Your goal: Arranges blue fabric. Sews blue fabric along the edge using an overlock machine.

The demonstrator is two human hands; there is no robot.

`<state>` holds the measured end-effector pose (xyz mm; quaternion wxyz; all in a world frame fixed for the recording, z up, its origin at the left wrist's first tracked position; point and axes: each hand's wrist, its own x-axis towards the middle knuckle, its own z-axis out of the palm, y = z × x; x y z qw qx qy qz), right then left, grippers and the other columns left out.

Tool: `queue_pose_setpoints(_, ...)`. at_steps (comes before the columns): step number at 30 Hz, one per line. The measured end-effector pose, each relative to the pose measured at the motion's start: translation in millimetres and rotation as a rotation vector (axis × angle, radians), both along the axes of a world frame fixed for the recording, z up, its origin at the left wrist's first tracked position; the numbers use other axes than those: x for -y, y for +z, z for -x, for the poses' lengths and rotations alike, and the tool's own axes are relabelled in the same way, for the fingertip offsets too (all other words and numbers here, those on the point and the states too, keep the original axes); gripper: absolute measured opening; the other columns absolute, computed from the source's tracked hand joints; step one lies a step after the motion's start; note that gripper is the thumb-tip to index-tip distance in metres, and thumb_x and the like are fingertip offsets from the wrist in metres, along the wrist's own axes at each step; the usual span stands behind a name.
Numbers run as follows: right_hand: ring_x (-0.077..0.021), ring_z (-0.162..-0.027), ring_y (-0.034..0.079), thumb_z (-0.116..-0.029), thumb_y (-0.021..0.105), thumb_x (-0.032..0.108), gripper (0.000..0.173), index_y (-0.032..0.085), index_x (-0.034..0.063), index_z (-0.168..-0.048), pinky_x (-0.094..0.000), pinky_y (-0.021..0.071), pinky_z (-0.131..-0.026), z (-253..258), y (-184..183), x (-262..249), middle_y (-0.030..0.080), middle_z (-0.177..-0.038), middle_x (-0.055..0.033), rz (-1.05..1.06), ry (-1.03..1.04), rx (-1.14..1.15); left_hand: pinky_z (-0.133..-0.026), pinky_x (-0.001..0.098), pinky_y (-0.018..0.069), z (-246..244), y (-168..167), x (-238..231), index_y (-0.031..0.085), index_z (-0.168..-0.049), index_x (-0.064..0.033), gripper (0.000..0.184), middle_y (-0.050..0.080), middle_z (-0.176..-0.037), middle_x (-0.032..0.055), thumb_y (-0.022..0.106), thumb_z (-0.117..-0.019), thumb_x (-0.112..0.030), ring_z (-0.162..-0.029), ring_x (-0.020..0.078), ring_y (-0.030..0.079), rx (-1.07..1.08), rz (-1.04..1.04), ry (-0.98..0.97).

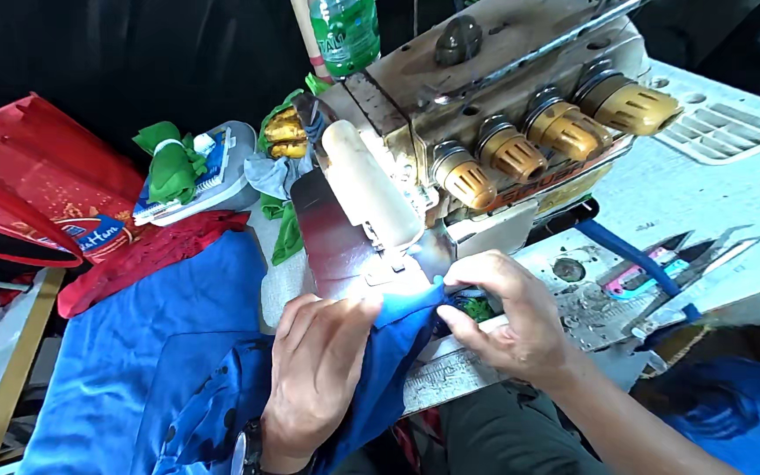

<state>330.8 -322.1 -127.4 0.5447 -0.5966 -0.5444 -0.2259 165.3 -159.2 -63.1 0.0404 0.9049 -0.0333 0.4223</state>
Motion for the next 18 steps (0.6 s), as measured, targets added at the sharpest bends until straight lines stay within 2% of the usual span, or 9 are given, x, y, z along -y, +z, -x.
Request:
queue_pose_setpoints(2,-0.0135,-0.114,0.058,-0.0986,0.057,0.033,0.038,0.052,0.0072,-0.126,-0.0262,0.0486,-0.099,-0.2,0.8,2.1,0.059,-0.116,-0.0075,0.006,0.015,-0.005,-0.100,0.0221,0.0451,-2.4,2.6,3.1,0.054,-0.121,-0.0147,0.029,0.071,-0.096,-0.0073,0.067,-0.0957,-0.015,-0.098,0.0018,0.064,-0.013,0.167,0.024)
queue_pose_setpoints(4,-0.0147,-0.119,0.055,-0.0972,0.059,0.043,0.047,0.053,0.0084,-0.128,-0.0284,0.0459,-0.102,2.1,6.0,1.4,0.057,-0.120,-0.0067,0.011,-0.005,-0.001,-0.103,0.0245,0.0428,-5.0,7.1,4.2,0.050,-0.130,-0.0148,0.045,0.072,-0.094,-0.0092,0.071,-0.0900,-0.014,-0.098,0.0006,0.064,-0.065,0.300,-0.005)
queue_pose_setpoints(6,-0.0165,-0.118,0.054,-0.0934,0.065,0.049,0.051,0.054,0.0108,-0.125,-0.0322,0.0439,-0.103,10.1,14.1,-1.9,0.057,-0.119,-0.0061,0.054,-0.031,-0.001,-0.100,0.0241,0.0483,-7.4,13.4,7.2,0.049,-0.138,-0.0124,0.060,0.071,-0.096,-0.0085,0.073,-0.0837,-0.011,-0.102,0.0026,0.064,-0.133,0.411,-0.036)
queue_pose_setpoints(7,-0.0178,-0.114,0.055,-0.0927,0.067,0.048,0.047,0.057,0.0116,-0.121,-0.0337,0.0447,-0.100,15.3,18.3,-5.1,0.059,-0.115,-0.0064,0.079,-0.042,0.001,-0.096,0.0222,0.0524,-8.7,17.6,9.7,0.049,-0.139,-0.0103,0.062,0.071,-0.098,-0.0072,0.073,-0.0816,-0.008,-0.103,0.0027,0.064,-0.168,0.462,-0.049)
queue_pose_setpoints(9,-0.0170,-0.106,0.057,-0.0979,0.063,0.041,0.031,0.064,0.0134,-0.112,-0.0317,0.0446,-0.093,23.7,26.5,-11.7,0.062,-0.106,-0.0049,0.114,-0.036,-0.012,-0.086,0.0201,0.0588,-12.2,25.2,13.6,0.051,-0.137,-0.0039,0.063,0.070,-0.099,-0.0038,0.072,-0.0784,-0.001,-0.097,0.0018,0.068,-0.210,0.567,-0.114)
queue_pose_setpoints(11,-0.0129,-0.098,0.059,-0.1010,0.059,0.031,0.023,0.072,0.0128,-0.103,-0.0271,0.0453,-0.089,25.5,34.3,-13.9,0.066,-0.095,-0.0020,0.111,0.015,-0.060,-0.082,0.0200,0.0588,-13.0,30.4,12.9,0.051,-0.136,0.0006,0.058,0.069,-0.102,-0.0008,0.069,-0.0808,0.002,-0.092,0.0031,0.068,-0.249,0.654,-0.203)
queue_pose_setpoints(14,-0.0003,-0.094,0.061,-0.0971,0.064,0.023,0.014,0.073,0.0122,-0.095,-0.0147,0.0498,-0.086,22.7,44.9,-6.6,0.066,-0.092,0.0060,0.099,0.119,-0.307,-0.071,0.0167,0.0577,-7.8,40.4,8.0,0.054,-0.134,-0.0044,0.047,0.068,-0.102,-0.0033,0.072,-0.0912,-0.010,-0.079,0.0009,0.065,-0.380,0.806,-0.272)
queue_pose_setpoints(16,0.0047,-0.085,0.064,-0.0931,0.067,0.012,0.005,0.071,0.0121,-0.096,-0.0104,0.0544,-0.077,20.7,50.9,-0.4,0.068,-0.090,0.0102,0.080,0.204,-0.553,-0.076,0.0156,0.0579,-2.4,48.2,8.2,0.062,-0.126,-0.0036,0.037,0.071,-0.101,-0.0059,0.072,-0.0926,-0.017,-0.083,-0.0024,0.067,-0.440,0.859,-0.272)
queue_pose_setpoints(18,0.0037,-0.073,0.065,-0.0947,0.066,0.007,0.009,0.070,0.0145,-0.098,-0.0116,0.0553,-0.066,17.9,53.8,3.7,0.069,-0.083,0.0107,0.080,0.265,-0.766,-0.079,0.0142,0.0568,3.3,55.2,3.3,0.069,-0.117,-0.0028,0.029,0.073,-0.097,-0.0072,0.070,-0.0940,-0.020,-0.084,-0.0045,0.067,-0.484,0.806,-0.231)
